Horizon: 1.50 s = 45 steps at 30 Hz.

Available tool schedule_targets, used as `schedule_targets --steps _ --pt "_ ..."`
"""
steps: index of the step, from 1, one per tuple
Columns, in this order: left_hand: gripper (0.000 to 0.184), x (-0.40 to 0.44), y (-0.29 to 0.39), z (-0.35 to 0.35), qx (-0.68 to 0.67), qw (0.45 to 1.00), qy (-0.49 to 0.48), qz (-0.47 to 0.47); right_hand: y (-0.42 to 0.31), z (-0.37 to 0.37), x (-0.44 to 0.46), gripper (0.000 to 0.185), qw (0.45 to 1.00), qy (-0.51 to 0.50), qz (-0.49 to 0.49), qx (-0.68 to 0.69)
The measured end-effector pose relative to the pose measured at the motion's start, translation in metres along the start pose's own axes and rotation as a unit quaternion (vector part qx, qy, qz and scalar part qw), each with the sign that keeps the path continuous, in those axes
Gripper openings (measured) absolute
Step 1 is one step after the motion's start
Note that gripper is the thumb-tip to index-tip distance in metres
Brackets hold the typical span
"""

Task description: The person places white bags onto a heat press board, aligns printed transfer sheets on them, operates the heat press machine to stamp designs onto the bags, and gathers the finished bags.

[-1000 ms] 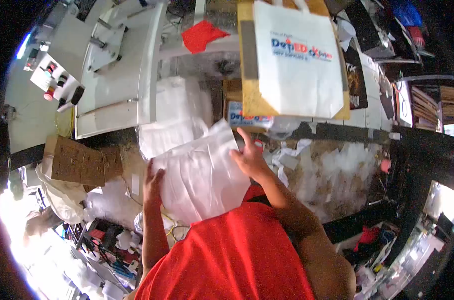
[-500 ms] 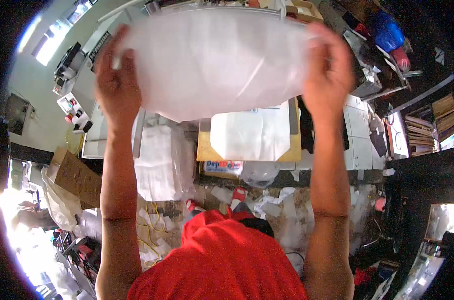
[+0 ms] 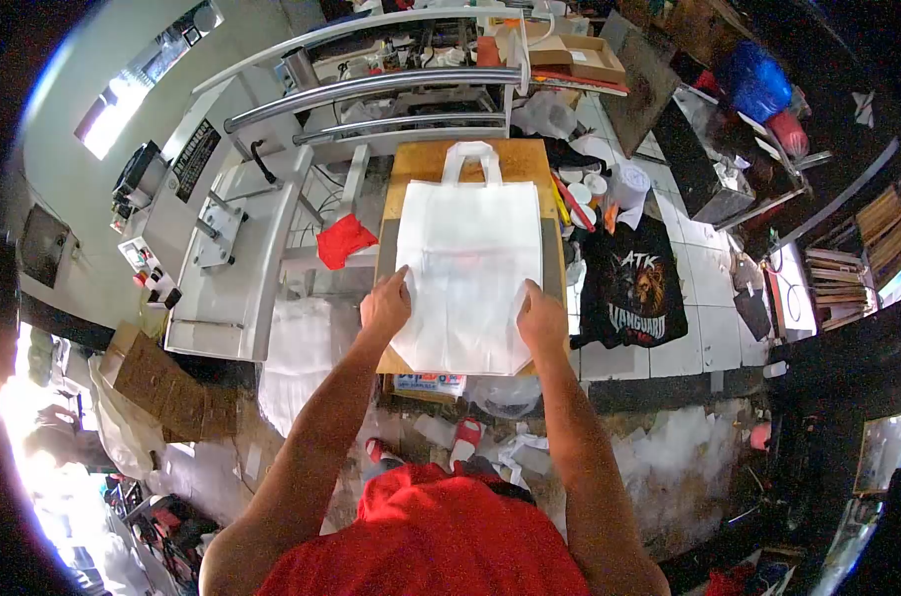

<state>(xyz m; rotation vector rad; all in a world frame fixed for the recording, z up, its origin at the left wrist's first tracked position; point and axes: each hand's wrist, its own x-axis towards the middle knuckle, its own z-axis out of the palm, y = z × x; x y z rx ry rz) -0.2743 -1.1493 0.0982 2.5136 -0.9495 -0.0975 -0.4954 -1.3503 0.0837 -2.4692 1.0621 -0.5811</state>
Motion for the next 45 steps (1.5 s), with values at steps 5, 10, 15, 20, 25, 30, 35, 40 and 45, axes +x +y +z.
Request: schedule_targets --steps 5,10,15,20,25,30,35,40,45 --pt "0.037 0.002 -0.006 0.007 -0.007 0.999 0.033 0.007 0.009 0.011 -0.003 0.029 0.994 0.071 -0.055 -0.056" --pt "0.036 0.000 0.006 -0.006 -0.038 0.999 0.026 -0.022 -0.014 -0.003 -0.007 0.031 0.990 0.093 -0.018 -0.102" --pt "0.041 -0.016 0.030 -0.011 0.002 0.985 0.066 0.160 -0.042 0.016 0.025 0.044 0.975 0.111 -0.191 -0.016" --pt "0.054 -0.047 0.050 0.028 0.023 0.967 -0.004 0.253 -0.082 0.049 0.060 0.043 0.961 -0.017 -0.275 0.012" --pt "0.059 -0.053 0.039 0.036 0.063 0.962 -0.023 0.263 -0.086 0.069 0.077 0.041 0.963 -0.063 -0.250 -0.075" --pt "0.052 -0.056 0.043 0.009 0.006 0.967 -0.061 0.249 -0.102 0.056 0.088 0.039 0.966 -0.123 -0.208 -0.090" --pt "0.046 -0.119 0.007 -0.061 -0.124 0.969 0.044 0.210 -0.113 0.033 0.051 0.036 0.973 -0.030 -0.225 0.039" --pt "0.036 -0.216 -0.089 -0.066 -0.125 0.988 0.083 0.042 -0.155 0.022 -0.073 0.031 0.914 -0.085 -0.316 0.240" --pt "0.028 -0.325 -0.181 -0.038 -0.072 0.991 0.046 -0.099 -0.172 0.054 -0.141 0.021 0.862 -0.243 -0.332 0.295"
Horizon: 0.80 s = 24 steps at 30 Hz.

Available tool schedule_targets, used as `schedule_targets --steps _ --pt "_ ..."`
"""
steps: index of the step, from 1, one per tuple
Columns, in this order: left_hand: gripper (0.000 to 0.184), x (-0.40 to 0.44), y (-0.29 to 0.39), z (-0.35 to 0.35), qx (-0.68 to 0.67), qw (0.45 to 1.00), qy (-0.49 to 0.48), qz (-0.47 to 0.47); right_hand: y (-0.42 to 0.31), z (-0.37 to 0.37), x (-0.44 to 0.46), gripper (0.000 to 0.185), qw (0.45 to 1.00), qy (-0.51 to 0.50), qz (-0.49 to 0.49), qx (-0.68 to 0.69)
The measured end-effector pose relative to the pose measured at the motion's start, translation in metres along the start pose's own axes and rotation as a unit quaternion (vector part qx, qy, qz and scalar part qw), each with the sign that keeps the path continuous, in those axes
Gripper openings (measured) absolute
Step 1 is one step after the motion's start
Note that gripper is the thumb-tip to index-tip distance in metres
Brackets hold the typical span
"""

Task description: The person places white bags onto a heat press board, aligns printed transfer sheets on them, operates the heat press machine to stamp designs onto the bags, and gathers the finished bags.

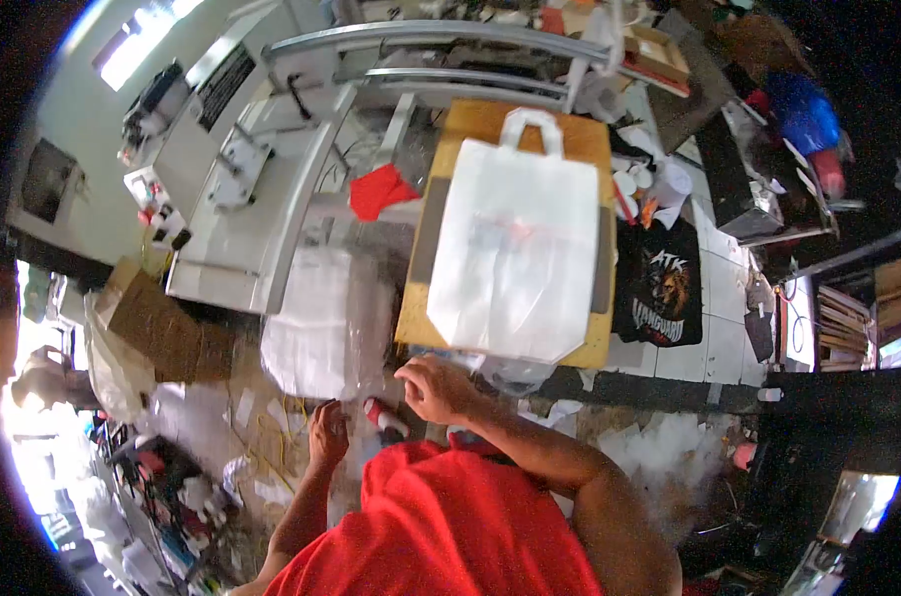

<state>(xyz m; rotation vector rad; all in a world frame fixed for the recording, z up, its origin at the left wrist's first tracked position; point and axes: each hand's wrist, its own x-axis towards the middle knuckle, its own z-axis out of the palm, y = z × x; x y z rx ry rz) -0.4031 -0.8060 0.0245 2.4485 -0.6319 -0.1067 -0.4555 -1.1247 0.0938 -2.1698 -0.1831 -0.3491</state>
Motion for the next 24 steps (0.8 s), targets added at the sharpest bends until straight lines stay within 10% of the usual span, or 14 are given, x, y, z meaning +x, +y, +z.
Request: schedule_targets --steps 6,11,16,19,24 --pt "0.028 -0.119 -0.070 0.000 0.022 0.971 -0.091 -0.222 0.117 0.107 -0.057 0.014 0.956 -0.223 0.189 -0.019" --pt "0.032 -0.268 -0.134 0.029 0.053 0.924 -0.262 -0.275 0.224 0.143 -0.057 0.025 0.937 -0.077 0.255 -0.224" --pt "0.035 -0.343 -0.100 0.015 0.029 0.825 -0.253 -0.504 0.264 0.149 -0.018 0.058 0.933 -0.257 0.251 0.015" --pt "0.037 -0.373 -0.103 0.010 0.019 0.818 -0.288 -0.498 0.408 0.200 -0.097 0.094 0.883 -0.201 0.271 -0.326" --pt "0.038 -0.394 -0.112 0.027 -0.021 0.816 -0.296 -0.496 0.324 0.178 -0.039 0.061 0.801 -0.269 0.361 -0.394"
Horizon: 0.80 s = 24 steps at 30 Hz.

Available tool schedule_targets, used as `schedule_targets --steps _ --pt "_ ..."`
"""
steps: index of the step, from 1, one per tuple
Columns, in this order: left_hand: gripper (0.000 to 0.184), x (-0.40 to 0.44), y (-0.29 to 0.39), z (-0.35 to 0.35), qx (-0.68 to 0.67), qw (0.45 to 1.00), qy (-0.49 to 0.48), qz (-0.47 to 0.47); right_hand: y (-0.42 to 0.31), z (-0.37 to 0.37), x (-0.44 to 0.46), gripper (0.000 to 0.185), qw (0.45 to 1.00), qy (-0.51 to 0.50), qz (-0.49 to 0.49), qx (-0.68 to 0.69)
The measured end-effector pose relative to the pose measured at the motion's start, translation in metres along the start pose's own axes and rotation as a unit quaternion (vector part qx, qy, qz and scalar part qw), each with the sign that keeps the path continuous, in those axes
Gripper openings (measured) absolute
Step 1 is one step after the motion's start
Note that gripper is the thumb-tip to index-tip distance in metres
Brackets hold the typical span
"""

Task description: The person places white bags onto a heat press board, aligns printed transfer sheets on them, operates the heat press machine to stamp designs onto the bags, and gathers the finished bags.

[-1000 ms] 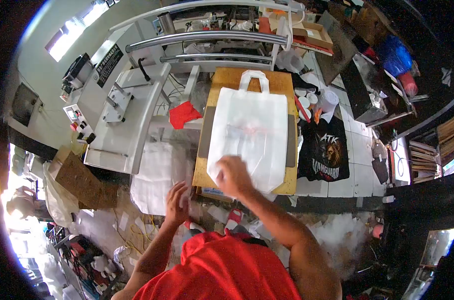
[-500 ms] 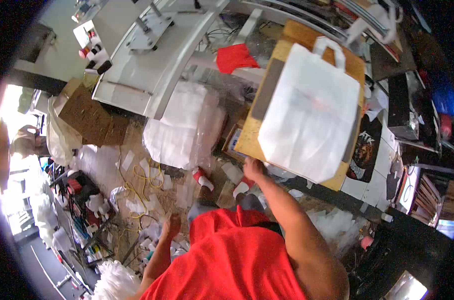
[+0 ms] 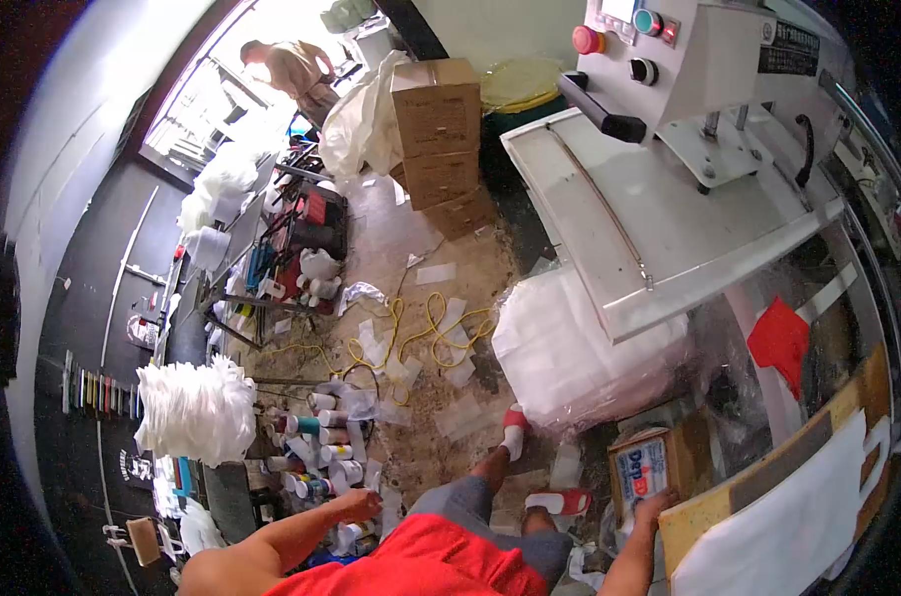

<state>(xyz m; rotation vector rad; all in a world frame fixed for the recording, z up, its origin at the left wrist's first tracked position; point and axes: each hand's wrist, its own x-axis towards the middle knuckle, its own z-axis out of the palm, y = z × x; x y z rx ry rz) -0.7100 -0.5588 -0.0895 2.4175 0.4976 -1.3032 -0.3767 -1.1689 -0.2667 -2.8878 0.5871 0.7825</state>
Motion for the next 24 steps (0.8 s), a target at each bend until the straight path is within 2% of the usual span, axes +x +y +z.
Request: schedule_targets --steps 1,3,5,6,7,8,10,11,14,15,16,17,19,20,22,24 --pt "0.038 0.000 0.007 -0.005 -0.001 1.000 0.003 0.001 0.007 0.016 0.010 0.045 0.998 0.043 -0.025 -0.048" --pt "0.041 0.009 0.035 -0.015 -0.070 0.997 0.034 0.015 0.022 0.039 0.032 0.043 0.998 0.019 -0.050 -0.045" --pt "0.042 0.031 0.045 -0.020 -0.054 0.996 0.027 0.058 0.027 0.045 0.037 0.041 0.996 -0.004 -0.071 -0.046" --pt "0.043 0.041 0.051 -0.021 -0.036 0.994 0.018 0.098 0.025 0.044 0.036 0.038 0.998 0.007 -0.011 0.055" --pt "0.042 0.034 0.074 -0.032 -0.089 0.991 0.073 0.066 0.024 0.044 0.038 0.036 0.986 0.019 0.049 0.158" --pt "0.042 0.040 0.080 -0.037 -0.088 0.990 0.076 0.074 0.027 0.043 0.038 0.036 0.985 0.027 0.051 0.161" --pt "0.033 0.053 0.090 -0.042 -0.058 0.978 0.110 0.168 0.037 0.049 0.039 0.040 0.985 0.128 -0.095 0.061" --pt "0.033 0.051 0.101 -0.050 -0.057 0.977 0.112 0.175 0.043 0.061 0.044 0.040 0.985 0.134 -0.091 0.062" --pt "0.034 0.025 0.163 -0.096 -0.033 0.978 0.092 0.185 0.061 0.107 0.063 0.043 0.984 0.023 -0.173 -0.029" --pt "0.037 0.019 0.185 -0.104 -0.016 0.972 0.107 0.207 0.058 0.086 0.049 0.044 0.979 -0.014 -0.197 -0.057" --pt "0.040 0.019 0.206 -0.110 0.005 0.965 0.120 0.232 0.058 0.070 0.024 0.039 0.975 0.091 -0.198 0.041" --pt "0.044 0.023 0.227 -0.111 0.003 0.954 0.122 0.272 0.044 0.028 -0.017 0.034 0.948 0.194 -0.214 0.134" --pt "0.054 0.013 0.290 -0.120 0.035 0.918 0.128 0.375 0.000 -0.120 -0.139 0.027 0.933 0.137 -0.281 0.177" --pt "0.059 -0.007 0.332 -0.132 0.063 0.889 0.129 0.436 0.002 -0.121 -0.167 0.025 0.918 0.110 -0.301 0.233" --pt "0.066 -0.020 0.395 -0.131 0.117 0.829 0.135 0.530 0.012 -0.155 -0.218 0.024 0.903 -0.003 -0.377 0.209" --pt "0.069 -0.042 0.453 -0.135 0.138 0.797 0.064 0.584 0.027 -0.183 -0.259 0.020 0.906 0.001 -0.360 0.223"
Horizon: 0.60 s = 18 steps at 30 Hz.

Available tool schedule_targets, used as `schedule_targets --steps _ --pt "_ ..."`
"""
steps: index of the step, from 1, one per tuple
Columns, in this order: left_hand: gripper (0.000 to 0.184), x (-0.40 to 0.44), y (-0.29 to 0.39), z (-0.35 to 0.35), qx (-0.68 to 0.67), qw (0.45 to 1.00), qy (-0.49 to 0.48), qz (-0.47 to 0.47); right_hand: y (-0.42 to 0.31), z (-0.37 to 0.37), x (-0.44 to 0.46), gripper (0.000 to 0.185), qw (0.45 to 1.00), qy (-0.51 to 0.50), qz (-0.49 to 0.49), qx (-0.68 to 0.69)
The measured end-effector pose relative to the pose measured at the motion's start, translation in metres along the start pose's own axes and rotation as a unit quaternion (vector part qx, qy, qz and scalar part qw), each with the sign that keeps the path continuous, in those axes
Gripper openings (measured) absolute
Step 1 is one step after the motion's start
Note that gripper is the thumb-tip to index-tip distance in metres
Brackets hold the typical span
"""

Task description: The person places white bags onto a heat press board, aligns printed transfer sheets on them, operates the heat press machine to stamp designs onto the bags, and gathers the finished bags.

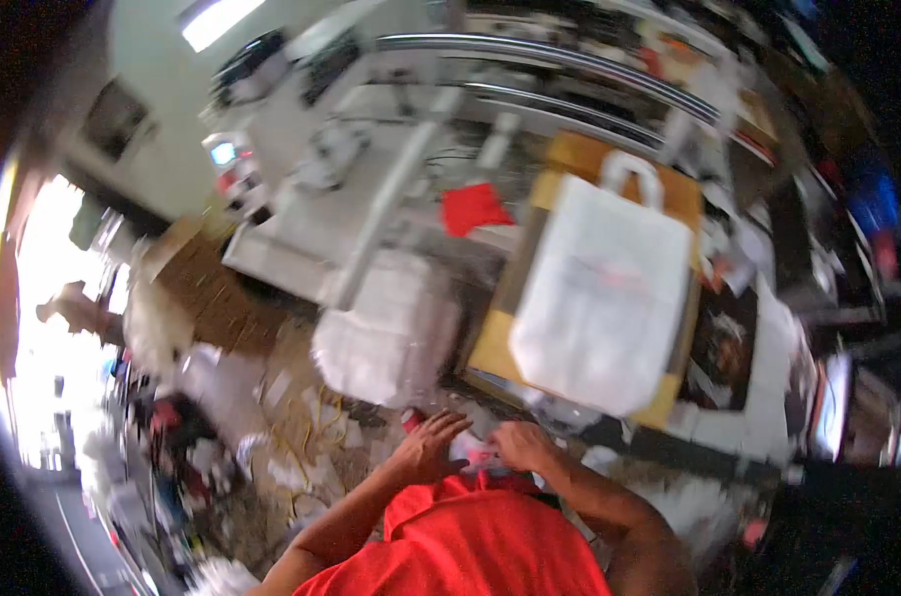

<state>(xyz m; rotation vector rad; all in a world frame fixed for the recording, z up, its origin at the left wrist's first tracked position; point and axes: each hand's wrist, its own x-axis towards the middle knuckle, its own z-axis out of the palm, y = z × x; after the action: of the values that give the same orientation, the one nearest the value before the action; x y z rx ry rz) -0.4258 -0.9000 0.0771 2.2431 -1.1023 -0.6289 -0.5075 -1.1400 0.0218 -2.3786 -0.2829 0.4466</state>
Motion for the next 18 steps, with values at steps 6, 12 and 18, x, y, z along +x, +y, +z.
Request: schedule_targets --steps 6,12,18 --pt "0.046 0.093 0.022 -0.039 -0.002 0.985 -0.033 0.168 -0.017 -0.159 -0.062 0.017 0.975 0.147 0.139 0.090" --pt "0.037 0.121 0.041 -0.055 -0.285 0.952 0.081 -0.074 0.057 -0.247 -0.058 0.018 0.932 0.297 0.193 0.083" --pt "0.028 0.057 -0.016 -0.035 -0.109 0.982 0.140 -0.069 0.146 -0.288 -0.005 0.021 0.910 0.302 0.282 -0.027"
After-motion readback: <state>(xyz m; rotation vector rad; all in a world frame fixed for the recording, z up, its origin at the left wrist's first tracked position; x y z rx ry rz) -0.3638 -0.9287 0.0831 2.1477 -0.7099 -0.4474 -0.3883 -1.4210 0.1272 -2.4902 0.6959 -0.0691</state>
